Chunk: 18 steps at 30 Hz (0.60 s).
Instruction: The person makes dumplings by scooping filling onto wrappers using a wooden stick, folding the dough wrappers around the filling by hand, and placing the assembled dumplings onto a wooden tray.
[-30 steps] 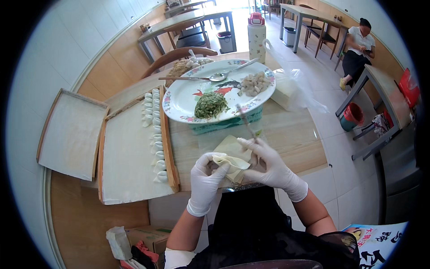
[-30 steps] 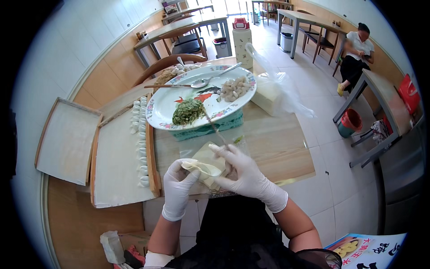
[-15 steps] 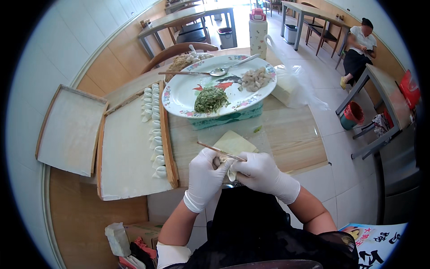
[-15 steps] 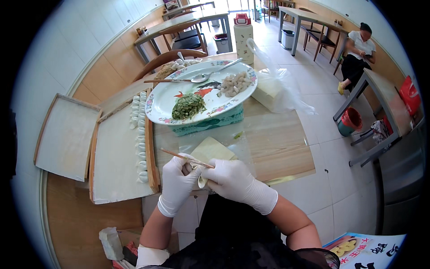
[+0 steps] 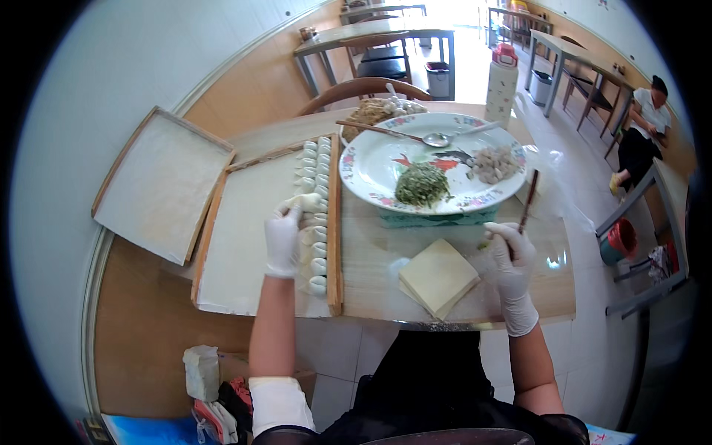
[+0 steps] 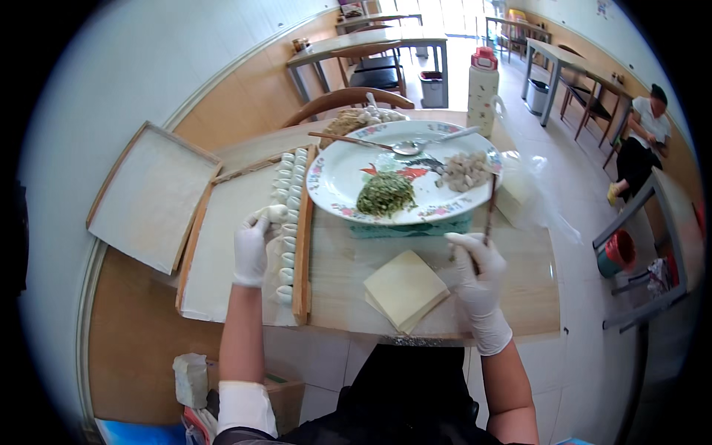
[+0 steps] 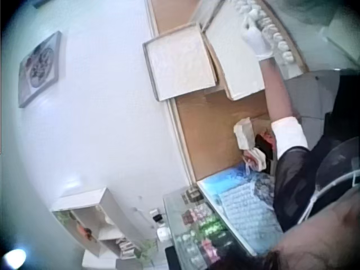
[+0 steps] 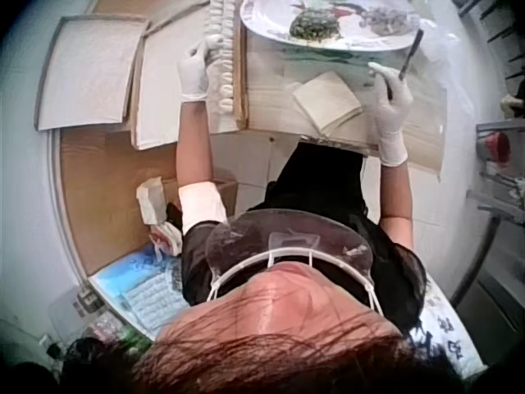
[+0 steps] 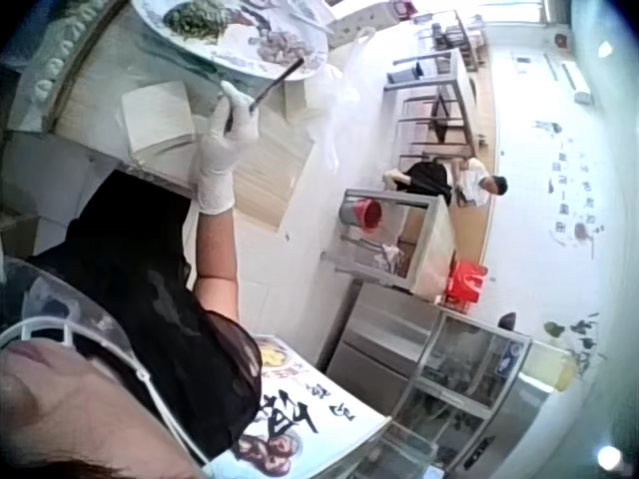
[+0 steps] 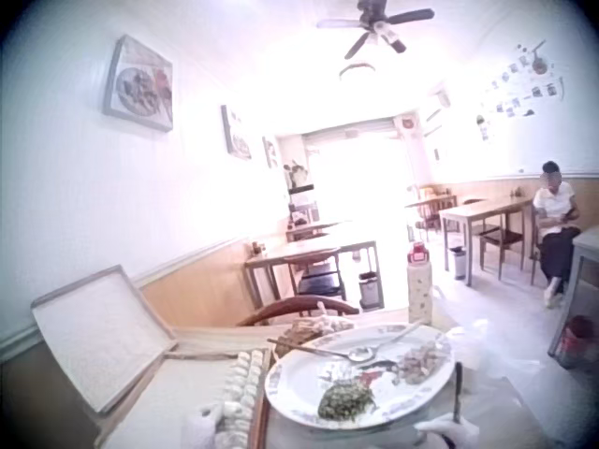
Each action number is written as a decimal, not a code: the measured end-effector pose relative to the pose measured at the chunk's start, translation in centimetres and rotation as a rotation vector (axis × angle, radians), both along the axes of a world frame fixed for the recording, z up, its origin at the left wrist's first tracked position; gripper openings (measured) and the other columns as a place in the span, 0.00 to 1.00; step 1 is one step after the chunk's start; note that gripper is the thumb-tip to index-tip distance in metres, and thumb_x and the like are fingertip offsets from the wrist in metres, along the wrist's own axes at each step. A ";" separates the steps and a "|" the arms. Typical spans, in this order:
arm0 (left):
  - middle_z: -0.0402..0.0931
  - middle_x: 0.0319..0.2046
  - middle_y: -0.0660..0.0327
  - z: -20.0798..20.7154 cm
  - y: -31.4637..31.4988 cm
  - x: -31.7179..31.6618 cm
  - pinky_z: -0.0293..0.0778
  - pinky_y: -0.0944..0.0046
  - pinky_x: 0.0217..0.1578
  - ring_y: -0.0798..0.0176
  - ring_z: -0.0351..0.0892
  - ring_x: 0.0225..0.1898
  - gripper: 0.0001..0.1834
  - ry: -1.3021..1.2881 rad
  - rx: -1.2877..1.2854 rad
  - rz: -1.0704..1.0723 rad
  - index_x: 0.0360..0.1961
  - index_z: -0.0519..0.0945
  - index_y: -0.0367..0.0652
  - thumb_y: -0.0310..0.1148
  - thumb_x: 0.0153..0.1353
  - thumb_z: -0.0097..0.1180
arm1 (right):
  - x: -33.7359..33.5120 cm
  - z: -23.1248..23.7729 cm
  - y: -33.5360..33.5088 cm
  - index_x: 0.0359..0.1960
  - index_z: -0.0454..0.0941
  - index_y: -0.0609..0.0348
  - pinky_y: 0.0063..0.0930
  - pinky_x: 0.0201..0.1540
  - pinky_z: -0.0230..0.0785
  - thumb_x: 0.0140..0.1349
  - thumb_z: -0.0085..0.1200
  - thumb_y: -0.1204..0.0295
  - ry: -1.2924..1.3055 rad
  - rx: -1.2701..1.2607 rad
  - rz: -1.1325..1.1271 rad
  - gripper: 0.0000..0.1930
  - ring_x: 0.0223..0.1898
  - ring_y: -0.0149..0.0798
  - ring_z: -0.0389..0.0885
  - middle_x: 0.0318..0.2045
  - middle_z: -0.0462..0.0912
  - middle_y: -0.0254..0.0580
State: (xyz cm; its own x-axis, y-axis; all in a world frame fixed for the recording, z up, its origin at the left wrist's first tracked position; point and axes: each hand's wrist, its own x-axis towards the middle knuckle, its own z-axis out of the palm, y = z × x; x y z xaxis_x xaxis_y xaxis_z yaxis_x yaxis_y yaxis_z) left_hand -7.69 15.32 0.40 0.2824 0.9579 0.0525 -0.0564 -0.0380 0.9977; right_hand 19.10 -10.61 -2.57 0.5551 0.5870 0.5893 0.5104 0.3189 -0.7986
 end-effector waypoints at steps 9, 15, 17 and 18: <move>0.83 0.32 0.58 -6.7 10.1 -1.6 0.77 0.62 0.28 0.61 0.84 0.30 0.12 0.681 0.295 0.331 0.42 0.81 0.40 0.34 0.60 0.64 | 1.6 -1.1 0.3 0.41 0.83 0.64 0.24 0.35 0.67 0.63 0.53 0.84 -0.103 0.005 -0.140 0.08 0.32 0.33 0.77 0.31 0.79 0.40; 0.84 0.36 0.56 -5.9 9.3 -2.0 0.77 0.53 0.39 0.52 0.84 0.38 0.16 0.824 0.385 0.122 0.46 0.80 0.46 0.35 0.56 0.65 | 2.0 -1.2 -0.2 0.41 0.83 0.64 0.25 0.34 0.67 0.63 0.53 0.84 -0.104 -0.022 -0.185 0.09 0.31 0.33 0.76 0.31 0.79 0.40; 0.84 0.33 0.56 -5.8 8.1 -1.7 0.77 0.51 0.39 0.50 0.83 0.35 0.17 0.765 0.451 0.073 0.47 0.81 0.47 0.35 0.56 0.65 | 1.7 -0.8 0.0 0.41 0.84 0.63 0.25 0.34 0.66 0.62 0.54 0.85 -0.105 -0.016 -0.171 0.09 0.30 0.32 0.76 0.30 0.79 0.39; 0.84 0.33 0.56 -6.0 8.0 -1.4 0.77 0.51 0.39 0.50 0.83 0.35 0.17 0.764 0.450 0.065 0.47 0.81 0.47 0.35 0.56 0.65 | 1.6 -0.9 0.0 0.41 0.84 0.63 0.25 0.34 0.66 0.62 0.54 0.85 -0.106 -0.020 -0.177 0.09 0.30 0.32 0.76 0.30 0.79 0.39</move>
State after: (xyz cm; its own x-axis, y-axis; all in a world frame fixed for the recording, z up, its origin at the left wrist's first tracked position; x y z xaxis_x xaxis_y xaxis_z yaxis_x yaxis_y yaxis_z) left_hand -9.13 23.35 -5.61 0.3396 0.9075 0.2473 0.6343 -0.4151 0.6521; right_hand 20.65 -10.63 -3.46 0.5866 0.4979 0.6387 0.6385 0.2008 -0.7429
